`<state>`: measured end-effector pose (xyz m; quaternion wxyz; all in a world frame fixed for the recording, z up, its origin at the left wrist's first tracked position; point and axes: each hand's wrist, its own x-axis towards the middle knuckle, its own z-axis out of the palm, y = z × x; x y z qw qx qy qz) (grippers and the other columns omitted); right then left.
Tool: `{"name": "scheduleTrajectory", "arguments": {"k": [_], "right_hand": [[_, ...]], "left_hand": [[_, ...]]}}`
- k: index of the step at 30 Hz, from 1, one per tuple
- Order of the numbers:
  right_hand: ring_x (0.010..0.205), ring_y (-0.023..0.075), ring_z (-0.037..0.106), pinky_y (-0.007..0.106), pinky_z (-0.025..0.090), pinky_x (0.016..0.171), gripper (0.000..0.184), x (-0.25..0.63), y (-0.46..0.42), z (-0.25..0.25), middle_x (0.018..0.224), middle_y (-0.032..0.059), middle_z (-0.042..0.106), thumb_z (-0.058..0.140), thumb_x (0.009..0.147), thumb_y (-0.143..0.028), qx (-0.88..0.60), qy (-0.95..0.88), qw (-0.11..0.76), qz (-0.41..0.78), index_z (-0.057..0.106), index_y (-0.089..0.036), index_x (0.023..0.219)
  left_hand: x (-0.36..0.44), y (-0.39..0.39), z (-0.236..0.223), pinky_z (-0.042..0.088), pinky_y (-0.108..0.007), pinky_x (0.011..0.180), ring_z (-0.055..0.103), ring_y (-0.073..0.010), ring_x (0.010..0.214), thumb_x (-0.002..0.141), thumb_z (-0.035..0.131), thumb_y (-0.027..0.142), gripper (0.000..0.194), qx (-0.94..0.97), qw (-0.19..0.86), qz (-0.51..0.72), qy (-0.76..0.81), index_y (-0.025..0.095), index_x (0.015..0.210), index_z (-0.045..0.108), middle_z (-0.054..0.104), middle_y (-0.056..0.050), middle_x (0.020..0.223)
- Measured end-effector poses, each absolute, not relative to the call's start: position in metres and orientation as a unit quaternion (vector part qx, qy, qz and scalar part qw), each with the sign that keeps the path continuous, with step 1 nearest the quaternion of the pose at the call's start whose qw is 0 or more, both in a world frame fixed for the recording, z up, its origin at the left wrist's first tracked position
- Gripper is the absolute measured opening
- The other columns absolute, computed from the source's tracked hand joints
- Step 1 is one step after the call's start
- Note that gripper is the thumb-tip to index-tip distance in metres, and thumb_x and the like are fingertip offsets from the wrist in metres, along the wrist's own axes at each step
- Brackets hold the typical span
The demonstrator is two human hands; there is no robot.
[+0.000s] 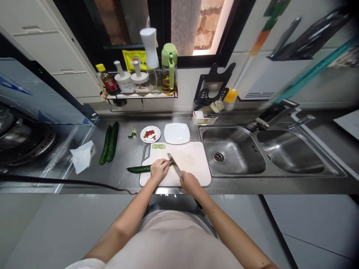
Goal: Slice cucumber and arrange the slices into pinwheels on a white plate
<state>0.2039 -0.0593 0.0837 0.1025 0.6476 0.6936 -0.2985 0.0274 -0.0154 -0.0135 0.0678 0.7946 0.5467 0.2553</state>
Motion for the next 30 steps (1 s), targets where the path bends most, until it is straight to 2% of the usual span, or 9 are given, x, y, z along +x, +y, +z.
{"name": "scheduleTrajectory", "arguments": {"k": [10,18,30], "right_hand": [[0.090,0.0226,0.064,0.027,0.037,0.068,0.024,0.207,-0.061,0.082,0.098,0.0148,0.068,0.038,0.092,-0.016,0.644,0.698,0.103,-0.294,0.059,-0.013,0.104],[0.096,0.0236,0.064,0.028,0.040,0.071,0.028,0.191,-0.046,0.082,0.103,0.0164,0.067,0.036,0.093,-0.015,0.650,0.691,0.113,-0.293,0.058,-0.012,0.110],[0.094,0.0229,0.064,0.028,0.039,0.070,0.026,0.206,-0.068,0.073,0.100,0.0155,0.068,0.038,0.092,-0.016,0.649,0.692,0.118,-0.294,0.059,-0.012,0.108]], "left_hand": [[0.028,-0.016,-0.013,0.040,-0.029,0.074,0.056,-0.0155,0.088,0.092,0.050,0.031,0.021,0.792,0.073,0.244,0.554,0.028,0.097,0.071,0.067,-0.003,0.096],[0.029,-0.016,-0.013,0.040,-0.029,0.074,0.055,-0.0157,0.087,0.092,0.051,0.030,0.020,0.792,0.072,0.238,0.557,0.028,0.098,0.070,0.066,-0.003,0.096],[0.028,-0.015,-0.009,0.040,-0.028,0.074,0.056,-0.0156,0.087,0.092,0.050,0.031,0.022,0.791,0.085,0.239,0.557,0.027,0.098,0.070,0.067,-0.002,0.097]]}}
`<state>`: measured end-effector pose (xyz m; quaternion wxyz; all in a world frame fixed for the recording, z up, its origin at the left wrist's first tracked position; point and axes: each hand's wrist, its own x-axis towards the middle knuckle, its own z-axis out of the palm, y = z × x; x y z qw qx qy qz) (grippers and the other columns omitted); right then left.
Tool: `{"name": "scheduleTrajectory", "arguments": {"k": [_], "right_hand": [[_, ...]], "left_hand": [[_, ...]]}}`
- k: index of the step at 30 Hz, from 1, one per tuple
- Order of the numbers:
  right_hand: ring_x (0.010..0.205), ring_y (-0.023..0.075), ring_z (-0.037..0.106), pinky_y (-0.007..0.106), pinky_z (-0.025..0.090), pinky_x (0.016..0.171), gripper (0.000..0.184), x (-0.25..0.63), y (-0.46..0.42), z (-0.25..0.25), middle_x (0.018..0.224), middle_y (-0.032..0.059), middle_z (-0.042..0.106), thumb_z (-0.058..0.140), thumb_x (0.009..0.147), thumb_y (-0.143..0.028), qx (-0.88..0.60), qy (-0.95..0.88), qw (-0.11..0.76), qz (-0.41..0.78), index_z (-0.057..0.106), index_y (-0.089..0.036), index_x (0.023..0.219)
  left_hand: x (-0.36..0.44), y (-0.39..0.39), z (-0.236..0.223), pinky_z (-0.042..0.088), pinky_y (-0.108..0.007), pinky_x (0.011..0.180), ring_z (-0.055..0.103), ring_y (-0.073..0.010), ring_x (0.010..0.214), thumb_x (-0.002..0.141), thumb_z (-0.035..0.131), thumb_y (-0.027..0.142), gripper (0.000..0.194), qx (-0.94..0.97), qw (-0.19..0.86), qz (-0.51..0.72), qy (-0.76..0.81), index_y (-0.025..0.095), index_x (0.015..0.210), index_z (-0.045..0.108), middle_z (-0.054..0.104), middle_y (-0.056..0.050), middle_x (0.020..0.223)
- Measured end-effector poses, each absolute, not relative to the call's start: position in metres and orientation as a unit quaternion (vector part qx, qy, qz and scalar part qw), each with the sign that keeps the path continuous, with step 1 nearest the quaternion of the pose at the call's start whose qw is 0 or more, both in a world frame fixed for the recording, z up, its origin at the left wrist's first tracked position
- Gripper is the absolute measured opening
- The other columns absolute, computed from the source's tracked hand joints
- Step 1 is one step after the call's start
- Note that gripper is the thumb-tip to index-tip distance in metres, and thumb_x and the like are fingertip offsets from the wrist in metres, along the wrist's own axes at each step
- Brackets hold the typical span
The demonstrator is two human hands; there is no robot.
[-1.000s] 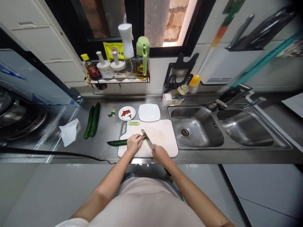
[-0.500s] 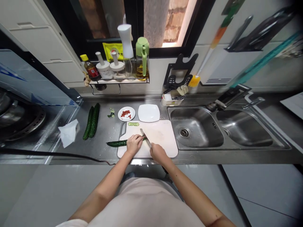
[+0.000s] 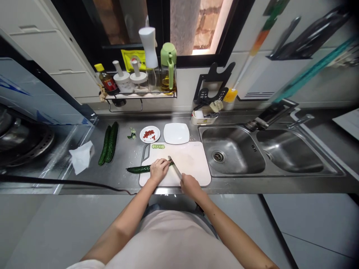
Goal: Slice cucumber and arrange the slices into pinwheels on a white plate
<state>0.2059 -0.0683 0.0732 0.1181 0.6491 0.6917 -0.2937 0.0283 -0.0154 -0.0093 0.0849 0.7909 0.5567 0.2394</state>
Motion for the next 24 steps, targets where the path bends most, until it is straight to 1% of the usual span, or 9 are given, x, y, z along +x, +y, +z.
{"name": "scheduleTrajectory", "arguments": {"k": [8,17,24], "right_hand": [[0.094,0.0232,0.064,0.028,0.040,0.070,0.027,0.193,-0.051,0.073,0.101,0.0162,0.067,0.036,0.092,-0.014,0.652,0.692,0.103,-0.292,0.058,-0.013,0.108],[0.094,0.0235,0.064,0.028,0.039,0.070,0.027,0.204,-0.068,0.067,0.100,0.0153,0.067,0.037,0.092,-0.017,0.649,0.691,0.119,-0.294,0.059,-0.013,0.107],[0.096,0.0225,0.064,0.027,0.040,0.071,0.027,0.194,-0.052,0.071,0.102,0.0158,0.067,0.037,0.092,-0.014,0.650,0.690,0.115,-0.297,0.059,-0.013,0.109]], "left_hand": [[0.029,-0.016,-0.010,0.040,-0.029,0.073,0.056,-0.0156,0.088,0.092,0.051,0.030,0.021,0.791,0.081,0.236,0.559,0.028,0.100,0.070,0.067,-0.003,0.096],[0.028,-0.015,-0.010,0.039,-0.029,0.073,0.056,-0.0159,0.087,0.092,0.050,0.030,0.022,0.793,0.079,0.239,0.555,0.028,0.099,0.070,0.067,-0.002,0.096],[0.029,-0.016,-0.011,0.040,-0.029,0.074,0.056,-0.0160,0.087,0.092,0.050,0.030,0.022,0.791,0.081,0.239,0.557,0.028,0.100,0.070,0.066,-0.003,0.096]]}}
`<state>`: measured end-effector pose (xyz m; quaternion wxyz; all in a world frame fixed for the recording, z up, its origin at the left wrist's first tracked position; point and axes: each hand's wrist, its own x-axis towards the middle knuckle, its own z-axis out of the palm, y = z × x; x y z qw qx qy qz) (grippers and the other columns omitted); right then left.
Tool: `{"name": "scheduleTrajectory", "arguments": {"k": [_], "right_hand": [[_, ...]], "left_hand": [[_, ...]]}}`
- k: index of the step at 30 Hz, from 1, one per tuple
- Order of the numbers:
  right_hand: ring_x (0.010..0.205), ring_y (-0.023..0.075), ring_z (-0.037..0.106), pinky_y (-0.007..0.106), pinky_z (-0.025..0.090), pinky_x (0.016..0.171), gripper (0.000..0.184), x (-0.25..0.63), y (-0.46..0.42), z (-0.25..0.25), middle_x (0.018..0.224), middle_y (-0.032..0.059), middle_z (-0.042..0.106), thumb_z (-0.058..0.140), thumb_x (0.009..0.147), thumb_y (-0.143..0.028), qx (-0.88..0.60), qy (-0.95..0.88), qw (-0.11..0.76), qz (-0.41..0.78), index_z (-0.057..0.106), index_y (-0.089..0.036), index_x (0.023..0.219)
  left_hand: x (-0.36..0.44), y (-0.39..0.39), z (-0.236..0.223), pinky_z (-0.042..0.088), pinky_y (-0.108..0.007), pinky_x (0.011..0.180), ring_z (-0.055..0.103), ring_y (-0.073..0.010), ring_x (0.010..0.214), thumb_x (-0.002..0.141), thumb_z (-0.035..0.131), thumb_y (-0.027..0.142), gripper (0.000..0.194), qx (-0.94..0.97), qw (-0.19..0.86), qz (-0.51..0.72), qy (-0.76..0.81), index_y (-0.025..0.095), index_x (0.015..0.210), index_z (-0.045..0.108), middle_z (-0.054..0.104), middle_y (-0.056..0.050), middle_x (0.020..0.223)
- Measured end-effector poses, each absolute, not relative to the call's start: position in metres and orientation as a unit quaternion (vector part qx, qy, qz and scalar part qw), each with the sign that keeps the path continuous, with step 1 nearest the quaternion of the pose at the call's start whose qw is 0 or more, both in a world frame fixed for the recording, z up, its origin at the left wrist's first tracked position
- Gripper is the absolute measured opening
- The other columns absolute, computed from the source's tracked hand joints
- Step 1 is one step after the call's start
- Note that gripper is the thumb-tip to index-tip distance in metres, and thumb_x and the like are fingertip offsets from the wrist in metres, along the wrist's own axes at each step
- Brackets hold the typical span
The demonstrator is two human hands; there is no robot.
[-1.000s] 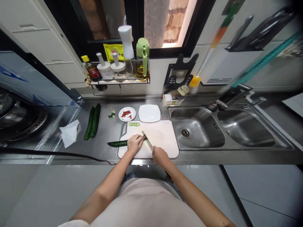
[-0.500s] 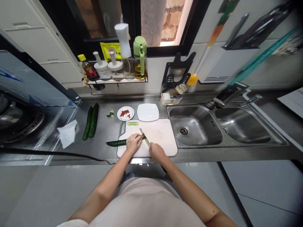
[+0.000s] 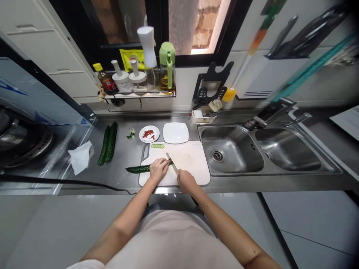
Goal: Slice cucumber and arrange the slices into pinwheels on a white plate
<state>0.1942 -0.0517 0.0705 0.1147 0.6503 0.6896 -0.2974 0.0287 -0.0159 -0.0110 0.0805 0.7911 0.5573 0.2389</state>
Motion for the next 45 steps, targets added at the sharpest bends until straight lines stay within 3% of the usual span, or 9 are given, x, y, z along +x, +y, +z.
{"name": "scheduleTrajectory", "arguments": {"k": [45], "right_hand": [[0.097,0.0229,0.064,0.028,0.040,0.072,0.028,0.195,-0.061,0.063,0.104,0.0160,0.067,0.037,0.092,-0.014,0.654,0.683,0.124,-0.299,0.058,-0.013,0.110]], "left_hand": [[0.029,-0.016,-0.010,0.039,-0.028,0.074,0.056,-0.0154,0.088,0.092,0.050,0.030,0.021,0.791,0.078,0.233,0.561,0.028,0.099,0.070,0.067,-0.001,0.097]]}}
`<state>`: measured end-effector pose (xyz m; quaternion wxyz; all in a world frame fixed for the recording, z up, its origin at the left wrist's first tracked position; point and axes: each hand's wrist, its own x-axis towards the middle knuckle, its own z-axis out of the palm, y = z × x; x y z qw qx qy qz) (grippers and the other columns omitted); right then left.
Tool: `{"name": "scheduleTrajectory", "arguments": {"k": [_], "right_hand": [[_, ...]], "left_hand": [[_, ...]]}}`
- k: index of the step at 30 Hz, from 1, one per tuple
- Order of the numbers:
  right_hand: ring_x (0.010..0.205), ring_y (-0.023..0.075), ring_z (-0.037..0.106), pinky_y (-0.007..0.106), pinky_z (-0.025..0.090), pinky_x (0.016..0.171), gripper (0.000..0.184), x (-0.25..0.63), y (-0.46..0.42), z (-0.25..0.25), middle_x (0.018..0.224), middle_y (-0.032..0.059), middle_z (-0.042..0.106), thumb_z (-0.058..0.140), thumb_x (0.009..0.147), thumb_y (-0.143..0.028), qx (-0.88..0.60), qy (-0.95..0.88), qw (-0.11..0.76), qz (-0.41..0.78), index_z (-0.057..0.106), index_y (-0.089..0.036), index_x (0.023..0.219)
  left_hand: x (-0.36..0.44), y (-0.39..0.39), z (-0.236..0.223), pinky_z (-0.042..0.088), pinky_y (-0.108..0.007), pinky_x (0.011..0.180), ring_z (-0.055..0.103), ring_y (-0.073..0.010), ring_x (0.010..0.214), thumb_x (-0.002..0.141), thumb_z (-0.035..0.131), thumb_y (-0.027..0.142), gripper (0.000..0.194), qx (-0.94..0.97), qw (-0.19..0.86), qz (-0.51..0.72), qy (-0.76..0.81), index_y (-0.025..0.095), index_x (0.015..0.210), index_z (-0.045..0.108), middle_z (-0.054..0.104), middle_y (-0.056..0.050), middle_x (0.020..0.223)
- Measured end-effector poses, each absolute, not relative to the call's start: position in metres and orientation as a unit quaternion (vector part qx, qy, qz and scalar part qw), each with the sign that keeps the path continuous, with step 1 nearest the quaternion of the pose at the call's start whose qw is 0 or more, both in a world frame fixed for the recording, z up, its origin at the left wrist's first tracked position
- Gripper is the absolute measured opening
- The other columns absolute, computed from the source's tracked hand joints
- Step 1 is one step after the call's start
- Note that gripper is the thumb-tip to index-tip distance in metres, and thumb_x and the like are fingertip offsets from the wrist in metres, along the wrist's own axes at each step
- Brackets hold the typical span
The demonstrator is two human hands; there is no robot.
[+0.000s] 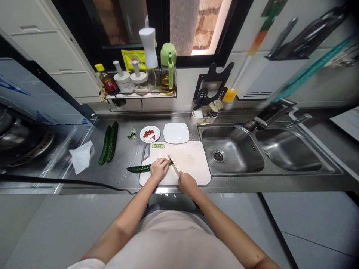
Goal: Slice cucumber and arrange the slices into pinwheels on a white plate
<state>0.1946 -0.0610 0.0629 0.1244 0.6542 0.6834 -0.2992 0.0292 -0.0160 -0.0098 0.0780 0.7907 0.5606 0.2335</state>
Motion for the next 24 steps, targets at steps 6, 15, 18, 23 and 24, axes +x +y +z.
{"name": "scheduleTrajectory", "arguments": {"k": [6,15,18,23,24], "right_hand": [[0.098,0.0242,0.063,0.029,0.041,0.072,0.027,0.195,-0.062,0.061,0.104,0.0167,0.067,0.038,0.092,-0.015,0.652,0.691,0.120,-0.289,0.058,-0.012,0.109],[0.095,0.0219,0.064,0.027,0.042,0.072,0.027,0.186,-0.047,0.065,0.104,0.0156,0.067,0.039,0.090,-0.013,0.655,0.684,0.109,-0.301,0.059,-0.013,0.109],[0.097,0.0216,0.064,0.026,0.042,0.072,0.028,0.184,-0.046,0.067,0.105,0.0153,0.067,0.040,0.090,-0.013,0.660,0.679,0.108,-0.303,0.058,-0.014,0.110],[0.097,0.0225,0.064,0.027,0.042,0.072,0.028,0.187,-0.053,0.062,0.104,0.0154,0.067,0.038,0.090,-0.013,0.660,0.681,0.109,-0.298,0.058,-0.014,0.110],[0.097,0.0224,0.064,0.027,0.042,0.072,0.028,0.188,-0.054,0.061,0.105,0.0154,0.067,0.038,0.090,-0.013,0.660,0.680,0.114,-0.297,0.058,-0.014,0.109]], "left_hand": [[0.029,-0.016,-0.011,0.039,-0.029,0.074,0.056,-0.0158,0.089,0.092,0.050,0.029,0.021,0.788,0.079,0.230,0.566,0.028,0.099,0.070,0.067,-0.002,0.097],[0.030,-0.017,-0.010,0.038,-0.029,0.074,0.056,-0.0161,0.090,0.093,0.049,0.030,0.022,0.787,0.079,0.233,0.565,0.029,0.100,0.070,0.067,-0.001,0.098],[0.030,-0.017,-0.009,0.038,-0.029,0.073,0.056,-0.0161,0.089,0.093,0.049,0.031,0.022,0.788,0.076,0.231,0.565,0.029,0.100,0.070,0.067,-0.002,0.097],[0.030,-0.016,-0.008,0.038,-0.029,0.074,0.056,-0.0157,0.089,0.093,0.048,0.030,0.022,0.788,0.080,0.228,0.567,0.029,0.100,0.070,0.068,-0.001,0.097],[0.030,-0.016,-0.008,0.038,-0.029,0.074,0.056,-0.0158,0.089,0.093,0.048,0.030,0.022,0.787,0.082,0.227,0.567,0.029,0.100,0.070,0.068,-0.001,0.097]]}}
